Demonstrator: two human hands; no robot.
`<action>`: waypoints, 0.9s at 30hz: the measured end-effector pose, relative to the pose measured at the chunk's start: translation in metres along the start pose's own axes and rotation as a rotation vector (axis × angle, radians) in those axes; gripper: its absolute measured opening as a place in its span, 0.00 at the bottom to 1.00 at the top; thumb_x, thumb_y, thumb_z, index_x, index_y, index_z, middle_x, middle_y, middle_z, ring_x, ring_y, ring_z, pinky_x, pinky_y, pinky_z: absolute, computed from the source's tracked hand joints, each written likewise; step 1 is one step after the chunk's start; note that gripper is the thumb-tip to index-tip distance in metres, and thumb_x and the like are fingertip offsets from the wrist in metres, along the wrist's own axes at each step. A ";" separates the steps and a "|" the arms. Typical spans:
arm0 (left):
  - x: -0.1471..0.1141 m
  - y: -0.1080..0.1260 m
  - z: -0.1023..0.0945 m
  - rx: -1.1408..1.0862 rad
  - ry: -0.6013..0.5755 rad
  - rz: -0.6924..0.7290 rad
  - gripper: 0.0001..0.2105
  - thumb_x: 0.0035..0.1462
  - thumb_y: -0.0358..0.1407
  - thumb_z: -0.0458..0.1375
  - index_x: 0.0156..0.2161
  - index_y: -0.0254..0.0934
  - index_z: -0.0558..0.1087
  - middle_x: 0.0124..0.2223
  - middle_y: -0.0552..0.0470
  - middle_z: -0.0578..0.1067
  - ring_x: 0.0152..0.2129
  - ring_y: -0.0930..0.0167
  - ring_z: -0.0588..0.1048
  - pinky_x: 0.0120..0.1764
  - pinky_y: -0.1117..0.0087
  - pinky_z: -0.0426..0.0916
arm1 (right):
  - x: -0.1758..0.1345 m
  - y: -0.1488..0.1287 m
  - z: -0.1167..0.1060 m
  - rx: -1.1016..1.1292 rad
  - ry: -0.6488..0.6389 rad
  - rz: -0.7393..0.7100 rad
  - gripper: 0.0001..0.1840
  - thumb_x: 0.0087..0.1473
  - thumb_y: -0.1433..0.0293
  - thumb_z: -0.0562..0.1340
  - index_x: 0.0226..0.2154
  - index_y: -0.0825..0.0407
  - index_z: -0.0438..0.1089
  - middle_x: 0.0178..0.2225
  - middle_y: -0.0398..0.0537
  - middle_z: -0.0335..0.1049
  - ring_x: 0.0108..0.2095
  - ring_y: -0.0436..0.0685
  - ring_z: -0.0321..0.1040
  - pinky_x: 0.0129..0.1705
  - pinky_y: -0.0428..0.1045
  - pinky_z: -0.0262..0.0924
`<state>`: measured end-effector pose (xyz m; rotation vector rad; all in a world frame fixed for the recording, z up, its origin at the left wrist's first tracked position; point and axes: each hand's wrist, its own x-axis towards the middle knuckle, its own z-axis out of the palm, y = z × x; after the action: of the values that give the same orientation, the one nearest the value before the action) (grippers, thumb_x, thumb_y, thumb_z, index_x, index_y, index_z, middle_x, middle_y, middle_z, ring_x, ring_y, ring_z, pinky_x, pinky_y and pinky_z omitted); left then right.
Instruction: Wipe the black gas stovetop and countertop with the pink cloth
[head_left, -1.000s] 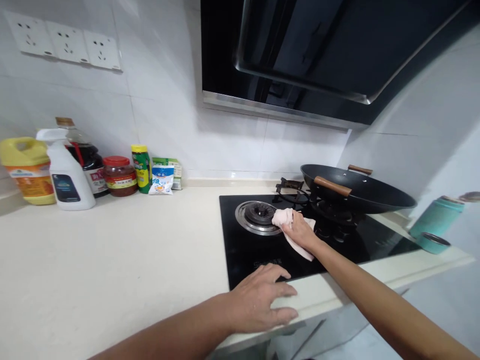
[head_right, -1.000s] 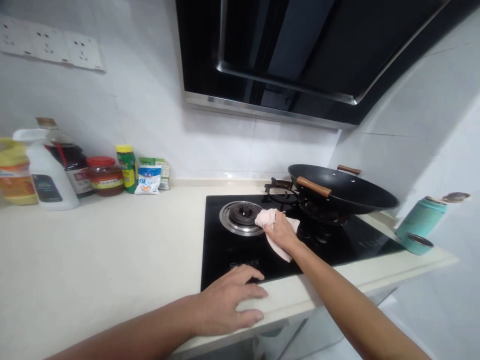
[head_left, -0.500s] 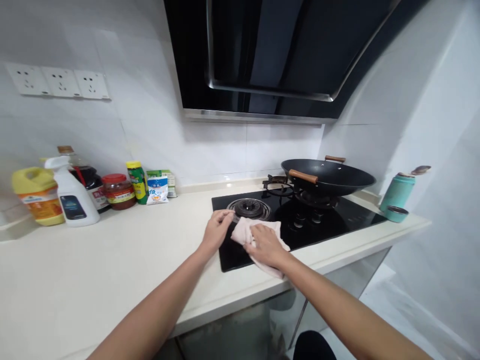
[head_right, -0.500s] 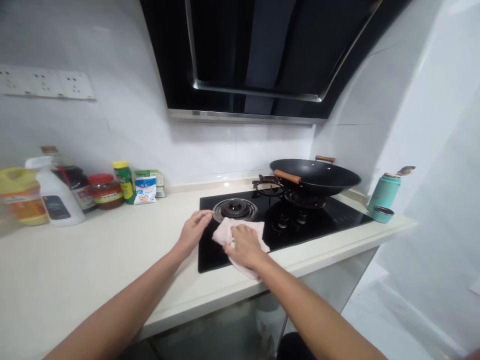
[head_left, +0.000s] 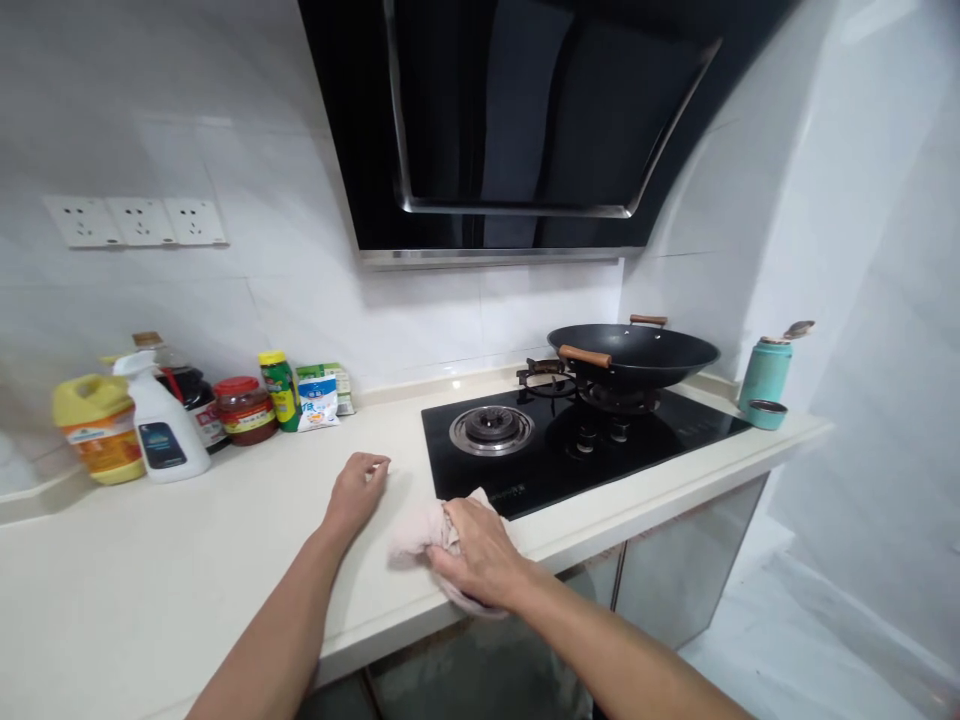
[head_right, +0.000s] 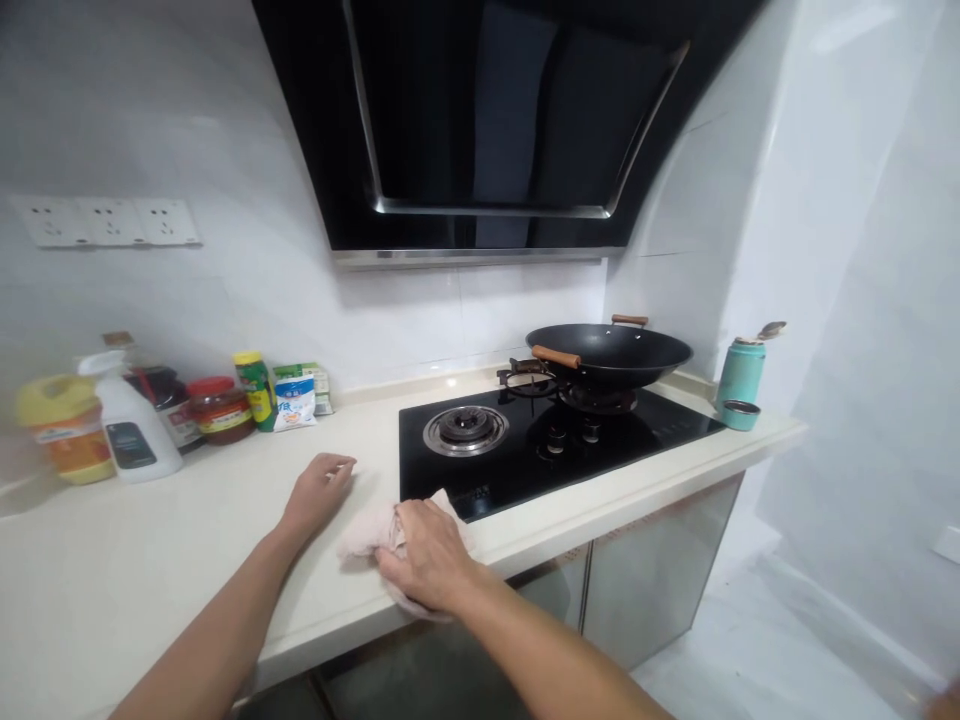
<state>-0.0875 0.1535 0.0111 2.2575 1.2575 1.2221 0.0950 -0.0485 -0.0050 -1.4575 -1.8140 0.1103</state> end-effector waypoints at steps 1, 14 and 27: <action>0.000 -0.001 -0.001 0.008 -0.004 0.012 0.16 0.55 0.46 0.52 0.37 0.39 0.77 0.43 0.45 0.77 0.40 0.62 0.76 0.50 0.60 0.70 | -0.002 -0.003 -0.001 0.090 -0.001 0.066 0.12 0.54 0.62 0.64 0.39 0.49 0.65 0.38 0.47 0.70 0.39 0.58 0.64 0.42 0.52 0.57; -0.005 -0.002 -0.001 0.028 -0.122 -0.025 0.18 0.57 0.46 0.51 0.40 0.38 0.79 0.44 0.48 0.81 0.38 0.64 0.77 0.47 0.65 0.70 | 0.022 0.096 -0.074 0.376 0.012 0.466 0.22 0.55 0.57 0.60 0.49 0.51 0.70 0.47 0.50 0.73 0.48 0.58 0.70 0.51 0.52 0.63; -0.006 -0.003 0.001 0.000 -0.175 -0.055 0.17 0.55 0.47 0.52 0.38 0.40 0.79 0.42 0.49 0.82 0.40 0.61 0.78 0.46 0.64 0.70 | 0.015 0.105 -0.128 -0.534 0.087 0.327 0.21 0.61 0.63 0.58 0.55 0.45 0.70 0.54 0.55 0.60 0.53 0.66 0.59 0.53 0.59 0.55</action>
<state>-0.0899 0.1508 0.0058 2.2582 1.2441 0.9815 0.2561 -0.0503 0.0365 -2.0902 -1.5863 -0.2938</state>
